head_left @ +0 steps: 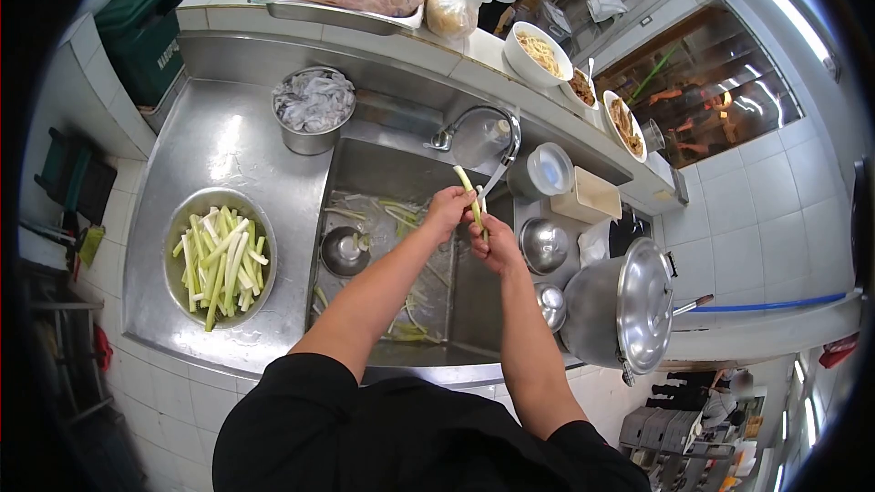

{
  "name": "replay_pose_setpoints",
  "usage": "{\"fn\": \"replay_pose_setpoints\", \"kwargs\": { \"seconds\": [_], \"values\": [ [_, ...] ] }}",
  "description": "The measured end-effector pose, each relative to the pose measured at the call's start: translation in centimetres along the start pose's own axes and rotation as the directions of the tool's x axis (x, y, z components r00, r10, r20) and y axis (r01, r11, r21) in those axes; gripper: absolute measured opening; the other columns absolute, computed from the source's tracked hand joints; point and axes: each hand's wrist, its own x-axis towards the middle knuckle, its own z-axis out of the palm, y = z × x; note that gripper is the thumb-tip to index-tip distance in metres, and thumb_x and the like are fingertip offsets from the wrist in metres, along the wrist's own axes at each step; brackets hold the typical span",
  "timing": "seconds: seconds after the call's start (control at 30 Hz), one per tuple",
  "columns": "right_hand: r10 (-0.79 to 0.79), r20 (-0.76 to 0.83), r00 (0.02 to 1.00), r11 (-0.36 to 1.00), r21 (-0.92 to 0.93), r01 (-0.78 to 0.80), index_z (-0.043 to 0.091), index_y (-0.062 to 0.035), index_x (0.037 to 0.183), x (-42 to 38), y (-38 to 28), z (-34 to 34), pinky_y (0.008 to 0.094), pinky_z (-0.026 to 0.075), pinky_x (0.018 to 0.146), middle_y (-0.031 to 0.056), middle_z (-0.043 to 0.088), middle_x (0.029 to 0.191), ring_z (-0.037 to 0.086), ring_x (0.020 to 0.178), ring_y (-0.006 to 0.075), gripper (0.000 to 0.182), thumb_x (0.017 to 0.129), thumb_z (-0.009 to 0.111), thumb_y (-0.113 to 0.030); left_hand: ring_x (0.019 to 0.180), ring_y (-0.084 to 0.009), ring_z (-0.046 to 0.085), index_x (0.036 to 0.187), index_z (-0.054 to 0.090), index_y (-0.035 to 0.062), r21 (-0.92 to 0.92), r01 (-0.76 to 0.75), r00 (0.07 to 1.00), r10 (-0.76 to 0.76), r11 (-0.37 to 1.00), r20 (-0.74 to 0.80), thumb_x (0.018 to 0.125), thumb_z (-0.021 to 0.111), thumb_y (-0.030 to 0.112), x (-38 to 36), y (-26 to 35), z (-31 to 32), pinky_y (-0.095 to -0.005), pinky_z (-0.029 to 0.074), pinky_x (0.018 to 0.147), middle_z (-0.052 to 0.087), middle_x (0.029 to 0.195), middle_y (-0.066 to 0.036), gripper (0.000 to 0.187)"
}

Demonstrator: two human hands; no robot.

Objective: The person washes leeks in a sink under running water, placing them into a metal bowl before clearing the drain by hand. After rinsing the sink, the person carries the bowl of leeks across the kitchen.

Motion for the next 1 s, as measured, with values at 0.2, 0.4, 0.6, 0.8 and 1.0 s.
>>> {"fn": "replay_pose_setpoints", "kwargs": {
  "seconds": [0.2, 0.4, 0.6, 0.8, 1.0],
  "values": [
    [-0.16, -0.26, 0.952, 0.961, -0.263, 0.089, 0.064, -0.0073, 0.106, -0.4, 0.4, 1.5, 0.0227, 0.027, 0.037, 0.0015, 0.068, 0.081, 0.036, 0.041, 0.0047, 0.023, 0.102, 0.057, -0.029, 0.063, -0.0112, 0.061, 0.093, 0.063, 0.0009, 0.115, -0.111, 0.972, 0.132, 0.987, -0.193, 0.094, 0.07, 0.018, 0.1, 0.6, 1.3, -0.0265, 0.05, 0.059, 0.067, 0.079, -0.006, 0.019],
    [-0.231, -0.301, 0.925, 0.898, -0.432, 0.083, 0.069, -0.0076, 0.099, 0.2, 0.4, 0.9, 0.0222, 0.025, 0.036, 0.0002, 0.069, 0.074, 0.035, 0.039, 0.0037, 0.019, 0.097, 0.066, -0.026, 0.069, -0.0139, 0.064, 0.094, 0.064, -0.001, 0.296, -0.147, 0.948, 0.22, 0.944, -0.23, 0.091, 0.074, 0.018, 0.6, 0.3, 1.1, -0.0302, 0.052, 0.061, 0.068, 0.081, -0.008, 0.022],
    [-0.195, -0.272, 0.942, 0.911, -0.406, 0.071, 0.069, -0.0078, 0.094, -0.1, 0.1, 1.5, 0.0219, 0.026, 0.035, 0.0004, 0.068, 0.073, 0.036, 0.039, 0.0039, 0.025, 0.099, 0.062, -0.031, 0.07, -0.0132, 0.064, 0.096, 0.065, 0.0002, 0.187, -0.082, 0.978, 0.115, 0.979, -0.174, 0.095, 0.07, 0.022, 0.0, 0.3, 0.6, -0.0305, 0.053, 0.062, 0.067, 0.082, -0.006, 0.022],
    [-0.275, -0.103, 0.956, 0.792, -0.587, 0.165, 0.066, -0.0091, 0.097, 2.5, 3.2, 2.3, 0.023, 0.032, 0.045, -0.0066, 0.051, 0.065, 0.043, 0.051, 0.0044, 0.023, 0.1, 0.059, -0.031, 0.067, -0.0108, 0.062, 0.098, 0.066, 0.0037, 0.224, -0.196, 0.948, 0.242, 0.955, -0.205, 0.1, 0.062, 0.026, -2.4, -1.8, -2.1, -0.0274, 0.051, 0.059, 0.067, 0.082, -0.004, 0.023],
    [-0.098, 0.076, 0.992, 0.769, -0.627, 0.124, 0.065, -0.0046, 0.099, -2.2, 0.8, 14.9, 0.0231, 0.034, 0.048, -0.0045, 0.052, 0.065, 0.043, 0.052, 0.0043, 0.022, 0.101, 0.058, -0.026, 0.077, -0.0169, 0.066, 0.106, 0.066, 0.0037, 0.21, -0.089, 0.881, 0.175, 0.974, -0.439, 0.096, 0.062, 0.03, -9.5, -2.9, -10.5, -0.0322, 0.053, 0.071, 0.069, 0.089, -0.006, 0.028]
  ]
}}
